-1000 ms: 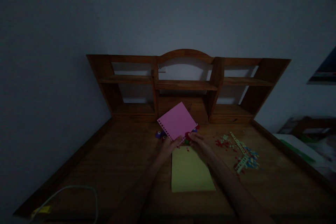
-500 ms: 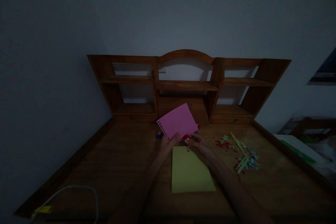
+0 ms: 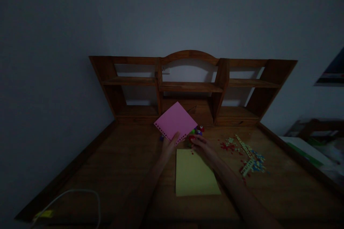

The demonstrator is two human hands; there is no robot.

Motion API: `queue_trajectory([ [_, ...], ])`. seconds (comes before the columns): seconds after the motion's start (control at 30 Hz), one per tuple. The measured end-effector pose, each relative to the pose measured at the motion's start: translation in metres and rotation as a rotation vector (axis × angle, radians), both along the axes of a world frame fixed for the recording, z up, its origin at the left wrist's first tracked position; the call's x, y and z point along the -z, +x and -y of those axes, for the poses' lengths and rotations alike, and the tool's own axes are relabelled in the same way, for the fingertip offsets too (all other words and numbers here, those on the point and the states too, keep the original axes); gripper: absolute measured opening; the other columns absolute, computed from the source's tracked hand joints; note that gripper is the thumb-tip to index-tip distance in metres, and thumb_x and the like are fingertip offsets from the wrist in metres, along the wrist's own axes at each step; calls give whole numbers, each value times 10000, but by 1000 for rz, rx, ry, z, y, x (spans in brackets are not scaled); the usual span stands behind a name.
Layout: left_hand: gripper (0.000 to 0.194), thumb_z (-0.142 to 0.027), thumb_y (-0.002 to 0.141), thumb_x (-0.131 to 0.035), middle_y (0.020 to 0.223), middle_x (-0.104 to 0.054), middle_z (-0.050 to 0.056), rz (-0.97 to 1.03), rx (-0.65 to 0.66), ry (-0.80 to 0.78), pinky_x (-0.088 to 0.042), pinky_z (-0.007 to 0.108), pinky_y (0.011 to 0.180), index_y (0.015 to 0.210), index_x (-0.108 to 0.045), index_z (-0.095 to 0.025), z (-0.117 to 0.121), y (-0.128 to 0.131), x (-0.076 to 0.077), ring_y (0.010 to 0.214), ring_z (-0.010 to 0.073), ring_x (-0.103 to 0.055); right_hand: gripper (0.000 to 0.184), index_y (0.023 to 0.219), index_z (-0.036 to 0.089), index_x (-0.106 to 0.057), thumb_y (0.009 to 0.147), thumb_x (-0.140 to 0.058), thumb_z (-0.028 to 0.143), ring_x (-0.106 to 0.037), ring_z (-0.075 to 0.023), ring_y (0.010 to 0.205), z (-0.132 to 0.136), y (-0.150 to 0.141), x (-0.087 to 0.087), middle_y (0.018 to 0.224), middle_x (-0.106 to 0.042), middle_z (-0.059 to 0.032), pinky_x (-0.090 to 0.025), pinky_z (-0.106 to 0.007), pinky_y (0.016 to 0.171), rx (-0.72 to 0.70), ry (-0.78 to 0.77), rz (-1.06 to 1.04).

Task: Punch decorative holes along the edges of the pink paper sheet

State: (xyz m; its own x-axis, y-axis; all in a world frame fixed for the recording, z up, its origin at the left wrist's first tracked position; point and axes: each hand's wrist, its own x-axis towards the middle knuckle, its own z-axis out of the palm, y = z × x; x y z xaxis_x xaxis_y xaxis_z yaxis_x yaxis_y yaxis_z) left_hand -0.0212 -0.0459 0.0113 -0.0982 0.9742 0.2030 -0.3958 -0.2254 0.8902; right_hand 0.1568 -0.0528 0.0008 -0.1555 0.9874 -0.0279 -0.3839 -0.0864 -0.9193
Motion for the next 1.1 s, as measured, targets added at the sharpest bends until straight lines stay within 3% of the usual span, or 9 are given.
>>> queue_trajectory([
  [0.27, 678, -369, 720, -806, 1197, -676, 151, 89, 140, -52, -594, 433, 817, 1308, -537, -167, -4, 2, 10, 925, 283, -704, 238, 906, 194, -726, 696, -712, 305, -599, -146, 639, -9, 6, 2, 860, -717, -54, -476, -250, 558, -67, -81, -178],
  [0.4, 719, -297, 658, -853, 1184, -681, 148, 71, 168, -37, -579, 407, 828, 1297, -553, -158, -2, 1, 6, 928, 271, -698, 221, 808, 181, -703, 714, -628, 366, -418, -99, 426, -9, 5, -2, 593, -598, -6, -321, -230, 397, -126, -38, -191],
  [0.5, 702, -285, 645, -859, 1141, -692, 150, 55, 193, -33, -565, 381, 813, 1270, -573, -139, -1, 1, 3, 906, 258, -692, 271, 806, 187, -692, 762, -653, 451, -275, -65, 367, -6, 3, -1, 486, -466, 56, -218, -214, 362, -113, -7, -77],
  [0.57, 652, -289, 661, -845, 1102, -700, 145, 48, 218, -33, -558, 358, 769, 1240, -589, -132, -1, 1, 4, 871, 243, -688, 277, 835, 190, -699, 726, -744, 441, -336, -58, 396, -2, 1, 0, 549, -532, 48, -240, -204, 378, -59, 28, 28],
  [0.67, 573, -275, 675, -830, 1035, -707, 123, 34, 264, -45, -542, 331, 716, 1185, -611, -134, -1, 2, 5, 815, 218, -679, 328, 896, 202, -718, 670, -819, 418, -509, -87, 506, 2, -2, 2, 767, -676, -11, -368, -218, 459, -17, 97, 143],
  [0.8, 502, -275, 681, -824, 1032, -699, 109, 18, 272, -40, -535, 331, 724, 1122, -622, -145, -1, 2, 9, 798, 199, -670, 346, 853, 193, -744, 660, -815, 471, -624, -157, 644, 4, -3, 0, 825, -714, -55, -474, -262, 560, 51, 179, 251],
  [0.93, 486, -277, 663, -839, 996, -704, 105, -7, 255, -60, -537, 319, 715, 1073, -625, -126, -3, 1, 14, 766, 184, -661, 317, 808, 194, -755, 691, -784, 487, -651, -189, 742, 4, -3, -5, 854, -724, -70, -509, -273, 619, 70, 277, 329],
  [1.1, 514, -293, 662, -841, 1009, -706, 118, -10, 293, -87, -543, 330, 736, 1094, -625, -121, -5, 1, 20, 779, 195, -666, 326, 783, 174, -754, 675, -793, 480, -623, -164, 625, 8, -5, -7, 773, -720, -65, -471, -257, 541, 78, 213, 327],
])
